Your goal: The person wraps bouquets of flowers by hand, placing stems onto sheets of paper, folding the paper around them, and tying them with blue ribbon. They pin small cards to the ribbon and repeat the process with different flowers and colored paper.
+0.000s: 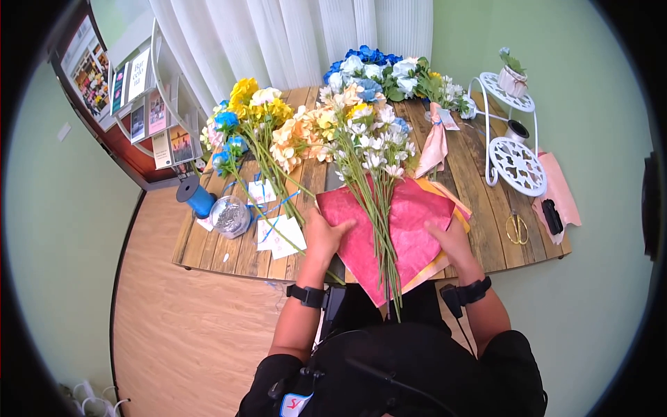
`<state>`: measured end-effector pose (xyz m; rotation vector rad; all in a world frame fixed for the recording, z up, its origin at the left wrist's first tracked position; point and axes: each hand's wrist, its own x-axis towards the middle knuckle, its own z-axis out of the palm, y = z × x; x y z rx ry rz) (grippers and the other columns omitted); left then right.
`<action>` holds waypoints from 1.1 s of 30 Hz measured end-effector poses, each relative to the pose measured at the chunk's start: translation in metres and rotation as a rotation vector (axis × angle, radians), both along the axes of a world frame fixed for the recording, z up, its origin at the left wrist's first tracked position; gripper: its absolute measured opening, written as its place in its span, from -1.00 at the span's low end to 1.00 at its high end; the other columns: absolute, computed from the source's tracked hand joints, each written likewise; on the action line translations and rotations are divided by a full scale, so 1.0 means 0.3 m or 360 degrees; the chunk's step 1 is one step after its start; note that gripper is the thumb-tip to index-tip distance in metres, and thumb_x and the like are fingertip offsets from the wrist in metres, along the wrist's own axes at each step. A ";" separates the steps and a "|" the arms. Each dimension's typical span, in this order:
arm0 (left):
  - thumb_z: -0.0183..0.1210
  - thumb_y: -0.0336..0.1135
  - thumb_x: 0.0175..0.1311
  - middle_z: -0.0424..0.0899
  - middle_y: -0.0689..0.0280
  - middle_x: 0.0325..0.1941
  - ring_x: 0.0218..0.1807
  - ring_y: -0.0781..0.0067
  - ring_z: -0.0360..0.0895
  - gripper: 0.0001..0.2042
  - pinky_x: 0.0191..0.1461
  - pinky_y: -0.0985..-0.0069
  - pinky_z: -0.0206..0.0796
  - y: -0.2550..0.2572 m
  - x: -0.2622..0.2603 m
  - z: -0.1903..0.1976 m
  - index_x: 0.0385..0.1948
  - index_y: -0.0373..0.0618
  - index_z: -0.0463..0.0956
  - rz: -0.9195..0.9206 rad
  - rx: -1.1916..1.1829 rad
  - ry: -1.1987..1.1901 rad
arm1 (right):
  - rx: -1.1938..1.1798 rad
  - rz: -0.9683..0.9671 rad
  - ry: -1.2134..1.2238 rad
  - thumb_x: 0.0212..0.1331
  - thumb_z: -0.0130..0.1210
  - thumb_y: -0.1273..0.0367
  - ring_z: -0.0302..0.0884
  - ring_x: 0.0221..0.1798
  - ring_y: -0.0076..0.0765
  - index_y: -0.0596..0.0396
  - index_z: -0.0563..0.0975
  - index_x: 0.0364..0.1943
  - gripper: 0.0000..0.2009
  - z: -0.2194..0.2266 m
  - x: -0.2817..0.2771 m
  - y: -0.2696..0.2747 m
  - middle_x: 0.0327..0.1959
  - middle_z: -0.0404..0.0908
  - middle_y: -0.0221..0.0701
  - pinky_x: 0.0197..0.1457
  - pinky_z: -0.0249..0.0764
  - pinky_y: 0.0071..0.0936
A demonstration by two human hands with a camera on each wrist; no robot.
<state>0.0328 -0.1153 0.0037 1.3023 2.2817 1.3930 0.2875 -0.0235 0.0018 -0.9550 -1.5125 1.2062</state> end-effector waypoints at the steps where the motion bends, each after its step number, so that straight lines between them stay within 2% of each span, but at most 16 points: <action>1: 0.36 -0.30 -0.13 0.56 -0.01 -0.43 -0.32 0.00 0.55 -0.52 -0.22 0.27 0.36 -0.008 0.017 0.007 -0.24 -0.34 0.29 -0.0054 0.0069 -0.0049 | 0.0001 0.0000 -0.0001 0.03 0.14 0.32 0.54 -0.24 -0.32 0.27 0.49 -0.22 -0.71 0.021 0.009 -0.012 -0.34 0.58 -0.32 -0.15 0.40 -0.42; 3: 0.37 -0.34 -0.18 0.57 0.05 -0.43 -0.33 0.10 0.55 -0.55 -0.25 0.34 0.36 -0.007 0.019 0.005 -0.29 -0.31 0.33 -0.0014 -0.0054 -0.0045 | -0.0559 -0.0066 -0.0608 -0.05 0.15 0.40 0.55 -0.48 -0.30 0.24 0.50 -0.29 -0.76 0.067 0.034 -0.039 -0.47 0.57 -0.30 -0.39 0.45 -0.41; 4: 0.39 -0.39 -0.23 0.58 0.12 -0.43 -0.34 0.20 0.56 -0.58 -0.29 0.40 0.37 -0.007 0.021 0.003 -0.33 -0.28 0.37 0.0024 -0.0178 -0.0040 | -0.0563 -0.0067 -0.0609 -0.05 0.15 0.40 0.55 -0.48 -0.30 0.24 0.50 -0.29 -0.76 0.034 0.043 -0.024 -0.47 0.57 -0.30 -0.39 0.45 -0.41; 6: 0.38 -0.42 -0.24 0.57 0.14 -0.47 -0.39 0.22 0.55 -0.60 -0.31 0.42 0.36 -0.007 0.021 -0.007 -0.33 -0.26 0.37 -0.0018 -0.0173 -0.0109 | -0.0014 -0.0052 -0.0753 -0.06 0.12 0.43 0.46 -0.72 -0.36 0.24 0.50 -0.34 -0.81 -0.032 0.057 0.006 -0.61 0.52 -0.30 -0.68 0.35 -0.45; 10: 0.30 -0.44 -0.13 0.53 0.18 -0.61 -0.53 0.31 0.51 -0.73 -0.40 0.42 0.33 -0.004 0.013 -0.052 -0.41 -0.29 0.41 -0.0053 0.0072 -0.0156 | -0.0351 -0.0078 -0.0629 0.00 0.10 0.37 0.48 -0.71 -0.31 0.26 0.50 -0.34 -0.79 0.020 0.052 0.000 -0.63 0.52 -0.24 -0.69 0.33 -0.42; 12: 0.25 -0.42 -0.04 0.52 0.18 -0.63 -0.57 0.35 0.47 -0.79 -0.43 0.43 0.31 -0.002 -0.004 -0.076 -0.47 -0.31 0.41 -0.0040 0.0147 -0.0091 | -0.0258 -0.0248 -0.0598 0.08 0.05 0.32 0.55 -0.51 -0.24 0.29 0.49 -0.30 -0.75 0.048 0.047 -0.008 -0.55 0.56 -0.21 -0.45 0.41 -0.34; 13: 0.20 -0.40 0.04 0.51 0.18 -0.65 -0.61 0.39 0.44 -0.81 -0.47 0.43 0.28 -0.005 -0.011 -0.082 -0.52 -0.34 0.41 -0.0023 0.0216 -0.0037 | -0.0259 -0.0253 -0.0582 0.08 0.05 0.32 0.55 -0.51 -0.24 0.29 0.49 -0.30 -0.75 0.028 0.047 0.006 -0.55 0.56 -0.21 -0.45 0.41 -0.34; 15: 0.16 -0.37 0.10 0.50 0.17 -0.67 -0.62 0.42 0.41 -0.80 -0.48 0.43 0.27 -0.016 0.007 -0.063 -0.55 -0.35 0.42 0.0020 0.0164 -0.0006 | 0.0201 -0.0424 -0.0278 0.13 0.03 0.28 0.56 -0.35 -0.18 0.29 0.49 -0.25 -0.71 -0.020 0.047 0.045 -0.46 0.59 -0.19 -0.25 0.40 -0.32; 18: 0.11 -0.31 0.18 0.51 0.19 -0.66 -0.63 0.47 0.34 -0.77 -0.46 0.43 0.27 -0.013 0.003 -0.085 -0.51 -0.36 0.45 0.0072 0.0023 0.0110 | 0.0192 -0.0461 -0.0359 0.13 0.05 0.26 0.56 -0.32 -0.17 0.28 0.50 -0.23 -0.69 -0.052 0.038 0.045 -0.41 0.60 -0.19 -0.20 0.40 -0.34; 20: 0.18 -0.27 0.13 0.56 0.18 -0.53 -0.53 0.46 0.40 -0.74 -0.38 0.43 0.29 -0.022 0.027 -0.063 -0.45 -0.35 0.45 -0.0055 0.0210 -0.0294 | 0.0176 -0.0427 -0.0235 0.10 0.09 0.28 0.56 -0.33 -0.17 0.29 0.50 -0.23 -0.70 -0.062 0.022 0.019 -0.41 0.60 -0.19 -0.21 0.40 -0.32; 21: 0.28 -0.32 0.01 0.58 0.14 -0.32 -0.34 0.40 0.47 -0.67 -0.25 0.45 0.32 -0.039 0.031 -0.049 -0.29 -0.35 0.41 -0.0105 0.0077 -0.0103 | 0.0175 -0.0373 -0.0136 0.07 0.12 0.29 0.56 -0.34 -0.17 0.29 0.50 -0.24 -0.70 -0.066 0.016 0.008 -0.41 0.60 -0.18 -0.22 0.41 -0.30; 25: 0.36 -0.51 -0.17 0.53 0.08 -0.14 -0.13 0.31 0.50 -0.43 -0.04 0.45 0.33 -0.066 0.068 -0.001 -0.06 -0.34 0.25 -0.0338 -0.0006 -0.0301 | 0.0044 -0.0099 -0.0242 -0.01 0.18 0.38 0.56 -0.34 -0.26 0.32 0.49 -0.25 -0.72 -0.097 0.044 -0.005 -0.42 0.60 -0.24 -0.23 0.44 -0.34; 27: 0.35 -0.50 -0.16 0.50 0.06 -0.10 -0.07 0.29 0.47 -0.40 0.00 0.44 0.30 -0.076 0.073 0.006 -0.02 -0.36 0.23 -0.0328 -0.0012 -0.0369 | -0.0476 -0.0029 -0.0271 -0.09 0.21 0.47 0.56 -0.33 -0.35 0.32 0.50 -0.27 -0.74 -0.027 0.056 -0.028 -0.42 0.59 -0.27 -0.22 0.46 -0.40; 29: 0.34 -0.50 -0.16 0.47 0.03 -0.06 -0.01 0.27 0.44 -0.37 0.05 0.42 0.27 -0.083 0.088 0.010 0.02 -0.37 0.21 -0.0315 -0.0016 -0.0443 | -0.0557 -0.0024 -0.0349 -0.08 0.20 0.48 0.56 -0.32 -0.38 0.31 0.50 -0.25 -0.73 0.017 0.057 -0.045 -0.40 0.59 -0.28 -0.21 0.46 -0.44; 31: 0.33 -0.48 -0.13 0.37 -0.06 0.04 0.10 0.17 0.34 -0.26 0.11 0.37 0.20 -0.090 0.114 0.032 0.14 -0.39 0.09 -0.0174 0.0361 0.0307 | -0.0644 -0.0010 -0.0432 -0.08 0.19 0.49 0.55 -0.30 -0.40 0.31 0.50 -0.23 -0.73 0.008 0.059 -0.045 -0.37 0.59 -0.29 -0.19 0.46 -0.47; 33: 0.32 -0.46 -0.12 0.32 -0.10 0.06 0.13 0.13 0.29 -0.22 0.13 0.36 0.17 -0.105 0.152 0.094 0.17 -0.39 0.03 -0.0082 0.0198 0.0430 | -0.0212 0.0014 -0.0053 -0.06 0.18 0.49 0.54 -0.26 -0.45 0.30 0.48 -0.17 -0.69 -0.038 0.054 -0.035 -0.30 0.58 -0.31 -0.17 0.45 -0.47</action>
